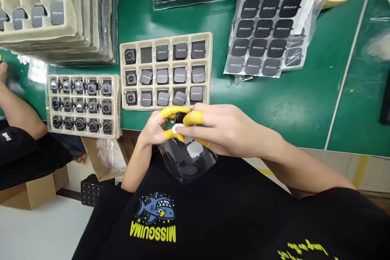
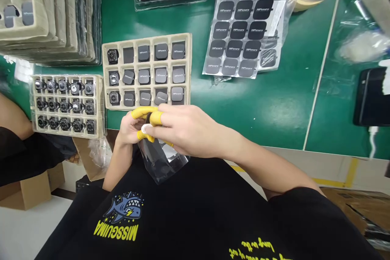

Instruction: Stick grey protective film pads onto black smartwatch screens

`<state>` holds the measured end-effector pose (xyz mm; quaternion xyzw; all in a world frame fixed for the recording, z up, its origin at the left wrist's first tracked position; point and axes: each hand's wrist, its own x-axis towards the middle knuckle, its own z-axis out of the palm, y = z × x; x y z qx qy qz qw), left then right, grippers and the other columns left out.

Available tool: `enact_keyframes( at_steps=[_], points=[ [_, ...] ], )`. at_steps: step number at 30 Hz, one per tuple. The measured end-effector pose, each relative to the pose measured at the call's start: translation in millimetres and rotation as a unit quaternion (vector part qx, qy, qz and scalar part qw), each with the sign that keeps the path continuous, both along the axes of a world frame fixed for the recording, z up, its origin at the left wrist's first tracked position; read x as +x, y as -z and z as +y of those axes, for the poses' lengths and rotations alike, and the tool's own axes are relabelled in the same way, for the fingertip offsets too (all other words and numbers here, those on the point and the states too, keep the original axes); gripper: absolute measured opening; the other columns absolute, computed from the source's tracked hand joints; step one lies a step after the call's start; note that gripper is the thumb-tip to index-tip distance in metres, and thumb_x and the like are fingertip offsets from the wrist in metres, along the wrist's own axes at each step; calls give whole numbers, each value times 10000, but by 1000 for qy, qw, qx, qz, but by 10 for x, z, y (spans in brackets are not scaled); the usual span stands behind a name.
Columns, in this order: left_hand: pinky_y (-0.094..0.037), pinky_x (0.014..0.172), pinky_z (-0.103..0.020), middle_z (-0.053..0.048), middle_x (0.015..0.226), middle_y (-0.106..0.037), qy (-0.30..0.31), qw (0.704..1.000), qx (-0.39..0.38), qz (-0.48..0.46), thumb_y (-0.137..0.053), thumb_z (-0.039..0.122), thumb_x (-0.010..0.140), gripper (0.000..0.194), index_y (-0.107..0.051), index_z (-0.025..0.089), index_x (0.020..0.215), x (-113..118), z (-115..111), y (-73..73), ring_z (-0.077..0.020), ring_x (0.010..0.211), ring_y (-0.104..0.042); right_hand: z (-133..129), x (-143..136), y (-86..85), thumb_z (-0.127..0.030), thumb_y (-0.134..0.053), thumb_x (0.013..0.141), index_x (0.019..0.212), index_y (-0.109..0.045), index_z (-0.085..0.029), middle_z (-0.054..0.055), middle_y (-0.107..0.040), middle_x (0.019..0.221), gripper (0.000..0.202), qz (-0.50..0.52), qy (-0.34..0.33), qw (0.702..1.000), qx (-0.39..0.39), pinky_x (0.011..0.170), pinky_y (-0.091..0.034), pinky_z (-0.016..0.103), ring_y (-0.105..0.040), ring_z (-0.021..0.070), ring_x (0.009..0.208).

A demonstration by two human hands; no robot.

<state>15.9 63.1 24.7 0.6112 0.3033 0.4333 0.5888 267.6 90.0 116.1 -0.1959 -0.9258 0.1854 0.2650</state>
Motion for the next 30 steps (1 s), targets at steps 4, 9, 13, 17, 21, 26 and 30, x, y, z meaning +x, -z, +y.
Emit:
enact_keyframes(
  at_steps=[4,9,13,17,21,26,30],
  points=[
    [-723,890,-337,-84,1109,-889,-20,999,-26,-22,-983,653,749,800,-789,236,1403,-50,-38,9,-260,977,-876,84,273,-71,-139,-513,1103,1151,-756,-207,44,-693,912,256,-41,-43,996,-68,647,-412,312,-598,185,799],
    [-717,960,-341,-98,1298,-865,-18,999,-10,-48,-1012,580,750,769,-785,273,1418,-52,-47,-32,-257,1055,-873,-8,412,-135,-94,-623,1053,1300,-710,-224,38,-717,971,292,-15,65,997,-24,631,-418,303,-612,172,785],
    [-714,961,-331,-96,1257,-876,-11,999,-7,-48,-1009,581,754,789,-776,273,1442,-13,-27,-60,-253,1056,-872,-181,221,-130,-92,-603,1084,1321,-702,-216,10,-729,895,285,-7,52,998,46,639,-427,322,-631,175,772],
    [-711,989,-345,-128,1266,-874,-7,1000,-8,-4,-1001,625,741,780,-805,232,1386,-17,-10,-91,-279,1101,-870,-247,111,-84,-94,-612,1089,1344,-685,-177,10,-734,874,278,-18,43,996,80,664,-465,334,-665,189,808],
    [-708,959,-327,-133,1282,-871,5,1000,4,10,-976,639,774,758,-797,232,1388,-28,-4,-141,-275,1093,-875,-228,90,-64,-97,-608,1098,1341,-684,-147,29,-741,897,260,-2,58,994,88,665,-476,336,-646,188,813],
    [-700,944,-322,-112,1180,-890,18,997,51,53,-892,640,887,663,-794,229,1397,-26,18,-188,-256,1038,-874,-217,-27,-69,-116,-625,1108,1155,-762,-149,16,-687,839,149,10,30,991,129,633,-406,336,-606,178,824],
    [-701,955,-332,-119,1252,-878,20,996,74,41,-929,586,868,698,-763,238,1449,-8,55,-152,-272,1073,-874,-186,-119,-95,-101,-644,1081,975,-776,-167,39,-682,849,182,-20,61,982,180,648,-365,355,-590,198,861]
  ],
)
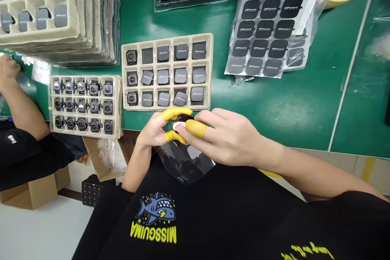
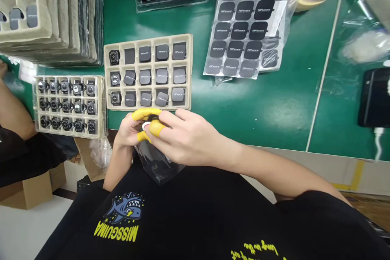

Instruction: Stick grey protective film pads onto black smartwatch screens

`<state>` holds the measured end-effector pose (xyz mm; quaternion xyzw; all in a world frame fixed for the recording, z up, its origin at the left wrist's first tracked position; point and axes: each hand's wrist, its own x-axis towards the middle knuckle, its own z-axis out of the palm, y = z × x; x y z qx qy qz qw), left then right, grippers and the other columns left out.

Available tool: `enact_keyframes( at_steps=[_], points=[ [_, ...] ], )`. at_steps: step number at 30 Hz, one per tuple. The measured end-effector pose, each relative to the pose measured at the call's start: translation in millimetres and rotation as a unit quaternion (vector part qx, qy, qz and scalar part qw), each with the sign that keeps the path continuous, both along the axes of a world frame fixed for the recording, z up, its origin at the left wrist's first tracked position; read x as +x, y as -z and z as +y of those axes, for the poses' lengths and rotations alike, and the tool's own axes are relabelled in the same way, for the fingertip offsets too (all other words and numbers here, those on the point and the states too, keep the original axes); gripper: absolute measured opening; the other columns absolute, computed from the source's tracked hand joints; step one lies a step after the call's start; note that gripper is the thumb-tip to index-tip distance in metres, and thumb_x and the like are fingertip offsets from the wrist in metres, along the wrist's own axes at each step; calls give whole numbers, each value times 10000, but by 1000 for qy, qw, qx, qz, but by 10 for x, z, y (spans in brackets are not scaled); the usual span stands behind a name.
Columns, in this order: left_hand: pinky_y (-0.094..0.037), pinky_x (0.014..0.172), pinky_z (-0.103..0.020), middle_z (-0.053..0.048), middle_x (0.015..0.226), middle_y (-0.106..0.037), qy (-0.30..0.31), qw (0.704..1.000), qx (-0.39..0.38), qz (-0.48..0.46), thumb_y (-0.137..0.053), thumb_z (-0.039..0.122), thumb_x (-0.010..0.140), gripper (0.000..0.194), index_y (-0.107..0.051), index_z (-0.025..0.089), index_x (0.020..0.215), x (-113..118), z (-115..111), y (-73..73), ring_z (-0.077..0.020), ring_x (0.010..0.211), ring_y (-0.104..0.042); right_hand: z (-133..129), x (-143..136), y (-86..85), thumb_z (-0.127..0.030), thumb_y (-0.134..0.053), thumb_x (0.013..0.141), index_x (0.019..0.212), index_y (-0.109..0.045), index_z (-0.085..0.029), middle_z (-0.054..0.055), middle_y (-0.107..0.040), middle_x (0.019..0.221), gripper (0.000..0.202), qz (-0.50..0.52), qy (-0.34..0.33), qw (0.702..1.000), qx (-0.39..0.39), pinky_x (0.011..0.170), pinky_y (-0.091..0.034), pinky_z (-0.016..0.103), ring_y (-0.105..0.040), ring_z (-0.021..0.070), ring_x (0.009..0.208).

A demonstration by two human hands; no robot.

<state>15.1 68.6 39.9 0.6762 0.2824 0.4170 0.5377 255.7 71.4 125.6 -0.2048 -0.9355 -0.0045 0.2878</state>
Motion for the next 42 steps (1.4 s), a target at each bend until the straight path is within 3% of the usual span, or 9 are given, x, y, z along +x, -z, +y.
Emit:
enact_keyframes(
  at_steps=[3,6,8,13,21,28,31,37,42],
  points=[
    [-703,953,-332,-118,1262,-875,-13,999,-18,-23,-986,562,796,773,-753,247,1462,-17,-5,51,-283,1093,-875,65,17,-2,-78,-633,1058,890,-762,-170,60,-674,845,231,-53,39,998,25,638,-340,369,-571,210,856],
    [-704,934,-324,-108,1208,-884,-45,996,-67,-41,-1006,531,778,771,-757,245,1449,-93,-46,73,-271,1042,-883,122,119,32,-34,-581,1038,955,-780,-173,63,-671,832,257,-96,69,993,23,630,-344,366,-548,206,824],
    [-711,900,-323,-96,1139,-890,-56,993,-93,-44,-1011,535,768,780,-757,240,1444,-151,-74,62,-258,970,-886,122,192,61,-36,-555,1043,1044,-795,-179,58,-673,823,279,-73,82,994,10,632,-365,356,-544,205,806],
    [-719,883,-340,-88,1090,-890,-72,993,-91,-37,-1007,594,749,794,-772,235,1416,-175,-85,8,-262,961,-881,-13,208,87,-81,-702,1023,1250,-785,-152,49,-689,845,252,50,41,997,-53,658,-433,355,-603,208,794],
    [-715,947,-345,-97,1201,-883,-54,994,-84,-50,-997,570,774,759,-771,249,1424,-108,-79,-24,-272,1059,-879,-103,47,66,-103,-678,1063,1261,-754,-56,68,-729,868,217,53,4,997,-57,625,-458,349,-627,212,814],
    [-696,935,-289,-62,1160,-891,-58,994,-78,-58,-995,549,789,711,-783,275,1410,-117,-104,-75,-226,1012,-875,-129,10,63,-96,-703,1040,1215,-787,-127,43,-709,848,197,58,-6,997,-45,629,-423,340,-618,199,823],
    [-712,940,-323,-82,1151,-892,-62,994,-81,-41,-1009,558,767,738,-783,244,1396,-118,-94,-40,-256,1031,-879,-78,-5,106,-94,-695,1036,1205,-792,-149,37,-702,831,202,41,13,999,-26,639,-421,345,-623,201,828],
    [-735,826,-337,-89,1068,-892,-68,990,-105,-66,-968,640,790,754,-768,232,1391,-115,-121,93,-259,899,-885,117,77,199,-60,-636,1028,1217,-789,-166,52,-734,834,265,29,136,990,22,589,-404,326,-596,190,766],
    [-727,728,-338,-69,962,-882,-80,986,-138,-54,-976,689,742,801,-779,231,1369,-123,-145,35,-262,824,-875,36,177,136,-87,-651,1020,1281,-782,-219,53,-769,898,321,74,117,989,-46,593,-460,321,-611,185,733]
  ],
)
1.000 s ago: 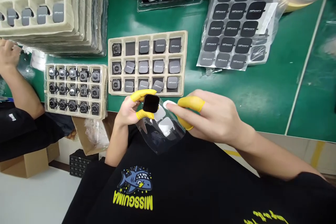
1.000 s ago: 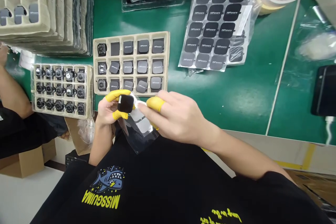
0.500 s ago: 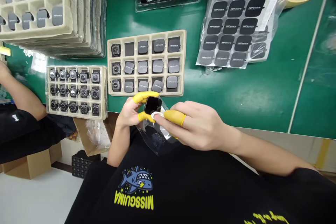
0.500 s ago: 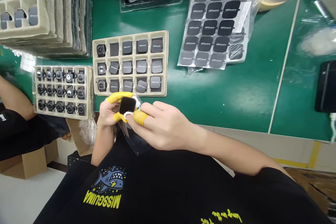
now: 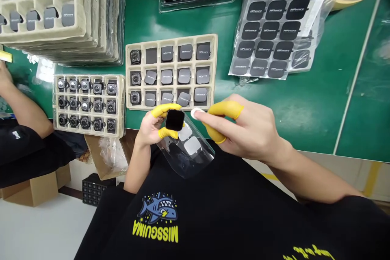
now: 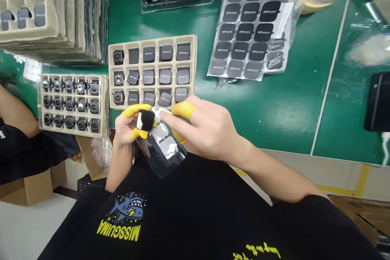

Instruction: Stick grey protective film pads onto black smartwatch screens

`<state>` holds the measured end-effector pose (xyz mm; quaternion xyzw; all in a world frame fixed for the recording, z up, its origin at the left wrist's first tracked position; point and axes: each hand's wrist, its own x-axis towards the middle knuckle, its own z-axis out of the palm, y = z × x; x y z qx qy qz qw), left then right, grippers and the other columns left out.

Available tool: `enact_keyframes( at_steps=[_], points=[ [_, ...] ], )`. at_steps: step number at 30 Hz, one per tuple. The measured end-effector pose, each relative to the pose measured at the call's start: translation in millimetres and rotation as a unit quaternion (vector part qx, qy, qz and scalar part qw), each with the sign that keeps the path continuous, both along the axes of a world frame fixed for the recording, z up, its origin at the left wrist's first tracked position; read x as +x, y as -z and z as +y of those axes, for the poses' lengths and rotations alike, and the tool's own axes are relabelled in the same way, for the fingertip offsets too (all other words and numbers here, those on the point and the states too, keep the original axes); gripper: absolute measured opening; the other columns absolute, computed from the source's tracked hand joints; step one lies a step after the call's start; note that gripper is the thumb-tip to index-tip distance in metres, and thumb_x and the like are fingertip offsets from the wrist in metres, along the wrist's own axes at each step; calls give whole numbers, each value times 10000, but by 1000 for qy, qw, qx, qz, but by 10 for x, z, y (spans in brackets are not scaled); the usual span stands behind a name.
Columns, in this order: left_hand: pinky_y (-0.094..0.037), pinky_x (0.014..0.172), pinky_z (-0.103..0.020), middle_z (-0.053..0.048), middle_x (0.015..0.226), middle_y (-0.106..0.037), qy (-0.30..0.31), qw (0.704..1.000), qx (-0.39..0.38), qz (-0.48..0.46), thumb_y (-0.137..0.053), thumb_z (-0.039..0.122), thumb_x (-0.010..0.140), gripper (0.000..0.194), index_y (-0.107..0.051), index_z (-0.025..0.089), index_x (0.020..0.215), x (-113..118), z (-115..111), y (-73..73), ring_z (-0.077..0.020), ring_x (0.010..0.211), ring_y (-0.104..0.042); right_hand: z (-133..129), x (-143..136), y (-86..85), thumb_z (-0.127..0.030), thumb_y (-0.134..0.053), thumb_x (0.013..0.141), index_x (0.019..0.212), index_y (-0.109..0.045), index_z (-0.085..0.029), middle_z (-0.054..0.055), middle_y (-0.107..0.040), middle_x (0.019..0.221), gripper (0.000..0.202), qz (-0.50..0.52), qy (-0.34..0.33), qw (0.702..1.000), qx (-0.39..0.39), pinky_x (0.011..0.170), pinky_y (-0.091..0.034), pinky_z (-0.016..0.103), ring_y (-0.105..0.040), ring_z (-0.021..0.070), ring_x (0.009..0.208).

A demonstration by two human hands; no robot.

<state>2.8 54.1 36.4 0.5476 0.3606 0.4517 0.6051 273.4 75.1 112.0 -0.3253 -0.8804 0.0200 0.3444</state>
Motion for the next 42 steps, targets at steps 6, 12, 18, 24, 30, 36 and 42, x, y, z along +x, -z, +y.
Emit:
enact_keyframes(
  at_steps=[6,12,18,24,30,36,42],
  points=[
    [-729,877,-363,-85,1101,-897,6,1000,16,5,-1001,662,722,794,-797,242,1365,-11,24,13,-272,955,-881,-108,-14,-62,-79,-655,1034,1285,-743,-157,46,-745,848,278,-13,-87,996,-15,632,-480,333,-633,192,740],
    [-718,926,-325,-97,1207,-891,23,997,65,15,-1043,608,680,840,-791,247,1395,-1,44,44,-270,1052,-878,-90,-92,9,-94,-637,1060,1311,-734,-199,36,-725,839,289,-40,-62,997,-14,645,-450,330,-655,204,813],
    [-712,952,-330,-88,1170,-893,24,996,78,24,-1028,583,712,813,-786,244,1410,33,58,20,-266,1033,-881,-21,-147,-2,-88,-525,1105,1245,-763,-195,38,-723,866,295,-25,-114,992,-46,682,-453,322,-582,196,797],
    [-726,839,-339,-65,1044,-894,-3,999,36,8,-1023,540,749,697,-817,248,1348,-52,52,-26,-255,917,-880,27,150,-21,-107,-526,1087,1164,-789,-193,55,-687,885,287,-55,-177,973,-141,629,-412,330,-577,202,789],
    [-716,920,-336,-81,1097,-891,25,999,41,14,-1016,581,739,777,-788,238,1398,11,52,-64,-261,1005,-876,2,122,-55,-84,-646,1051,1265,-783,-207,60,-707,946,283,15,-82,989,-125,639,-462,310,-602,196,813],
    [-701,847,-287,-73,1076,-888,47,994,93,12,-970,596,806,739,-775,240,1423,39,113,3,-225,935,-867,-8,-60,-6,-109,-613,1073,1291,-793,-211,65,-738,934,301,-10,-77,991,-110,637,-417,323,-591,208,832],
    [-706,876,-310,-94,1136,-890,51,992,113,27,-916,620,868,720,-757,234,1454,34,113,67,-252,991,-878,55,-86,16,-98,-531,1099,1203,-782,-211,42,-711,911,295,-5,-170,977,-130,699,-429,313,-582,194,821]
  ],
)
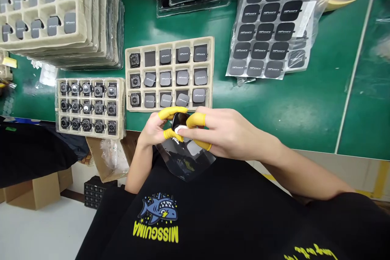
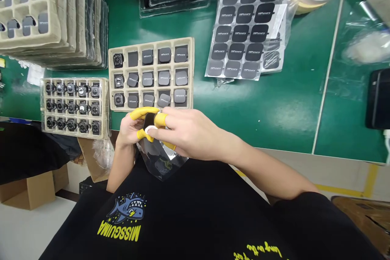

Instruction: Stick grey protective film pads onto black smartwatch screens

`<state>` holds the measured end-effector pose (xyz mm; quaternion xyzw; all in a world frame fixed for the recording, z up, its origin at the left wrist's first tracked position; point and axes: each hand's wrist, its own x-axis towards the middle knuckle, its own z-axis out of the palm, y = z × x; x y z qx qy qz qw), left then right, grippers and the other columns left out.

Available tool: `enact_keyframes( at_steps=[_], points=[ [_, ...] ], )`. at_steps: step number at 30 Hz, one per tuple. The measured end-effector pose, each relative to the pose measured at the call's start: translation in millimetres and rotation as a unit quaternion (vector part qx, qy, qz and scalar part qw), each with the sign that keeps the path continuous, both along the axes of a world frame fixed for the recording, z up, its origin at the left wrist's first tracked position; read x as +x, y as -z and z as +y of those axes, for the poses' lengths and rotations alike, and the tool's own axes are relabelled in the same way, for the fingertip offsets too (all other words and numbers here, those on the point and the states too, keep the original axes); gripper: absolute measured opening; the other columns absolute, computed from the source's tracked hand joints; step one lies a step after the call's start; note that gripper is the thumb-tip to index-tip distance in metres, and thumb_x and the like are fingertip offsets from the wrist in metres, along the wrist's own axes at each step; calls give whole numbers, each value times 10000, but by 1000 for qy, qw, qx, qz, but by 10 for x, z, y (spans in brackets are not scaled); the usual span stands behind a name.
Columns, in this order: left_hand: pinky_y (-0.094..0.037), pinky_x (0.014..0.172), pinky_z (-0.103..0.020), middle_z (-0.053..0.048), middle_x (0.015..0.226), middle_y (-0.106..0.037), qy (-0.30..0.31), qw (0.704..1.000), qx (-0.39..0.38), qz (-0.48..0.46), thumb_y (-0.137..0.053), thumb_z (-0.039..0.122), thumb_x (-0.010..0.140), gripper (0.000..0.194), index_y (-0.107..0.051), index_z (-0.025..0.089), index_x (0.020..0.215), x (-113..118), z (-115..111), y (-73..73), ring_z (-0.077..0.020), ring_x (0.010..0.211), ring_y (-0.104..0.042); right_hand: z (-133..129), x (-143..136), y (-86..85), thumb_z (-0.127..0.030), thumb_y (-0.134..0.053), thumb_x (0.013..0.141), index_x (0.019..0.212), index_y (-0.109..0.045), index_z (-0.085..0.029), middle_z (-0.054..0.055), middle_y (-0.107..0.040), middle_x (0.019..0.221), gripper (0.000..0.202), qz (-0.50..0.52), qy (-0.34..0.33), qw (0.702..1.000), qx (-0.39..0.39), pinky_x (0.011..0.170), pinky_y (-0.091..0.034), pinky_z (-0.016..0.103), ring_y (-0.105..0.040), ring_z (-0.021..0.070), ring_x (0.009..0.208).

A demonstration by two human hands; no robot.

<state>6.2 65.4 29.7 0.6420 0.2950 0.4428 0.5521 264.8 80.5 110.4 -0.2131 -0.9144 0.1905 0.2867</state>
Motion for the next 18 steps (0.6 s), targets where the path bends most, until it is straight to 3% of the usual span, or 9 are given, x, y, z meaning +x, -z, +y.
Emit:
enact_keyframes(
  at_steps=[4,8,12,18],
  points=[
    [-708,900,-313,-117,1213,-885,-5,1000,-11,-6,-934,615,837,758,-748,242,1471,-28,-22,-21,-262,1021,-883,45,199,-92,-147,-519,1110,1160,-789,-202,38,-668,882,281,-21,-53,997,-56,659,-402,318,-569,189,778],
    [-699,901,-282,-100,1209,-886,-8,1000,3,-11,-955,582,822,731,-769,252,1447,-28,10,-56,-229,987,-879,10,311,-165,-136,-583,1087,1237,-797,-206,46,-664,885,271,-20,10,999,-47,650,-406,335,-576,191,754],
    [-702,917,-286,-94,1172,-894,2,1000,0,-10,-982,565,796,770,-759,253,1464,2,26,-55,-237,1006,-882,-55,206,-152,-117,-578,1094,1265,-780,-240,38,-685,913,292,-13,55,998,-18,665,-409,322,-591,184,773],
    [-710,954,-320,-128,1238,-887,6,1000,13,20,-924,625,855,731,-771,225,1448,-7,-13,-71,-272,1063,-884,-105,5,-93,-162,-547,1148,1195,-769,-166,20,-683,803,227,3,24,998,66,624,-388,326,-545,180,723]
  ],
)
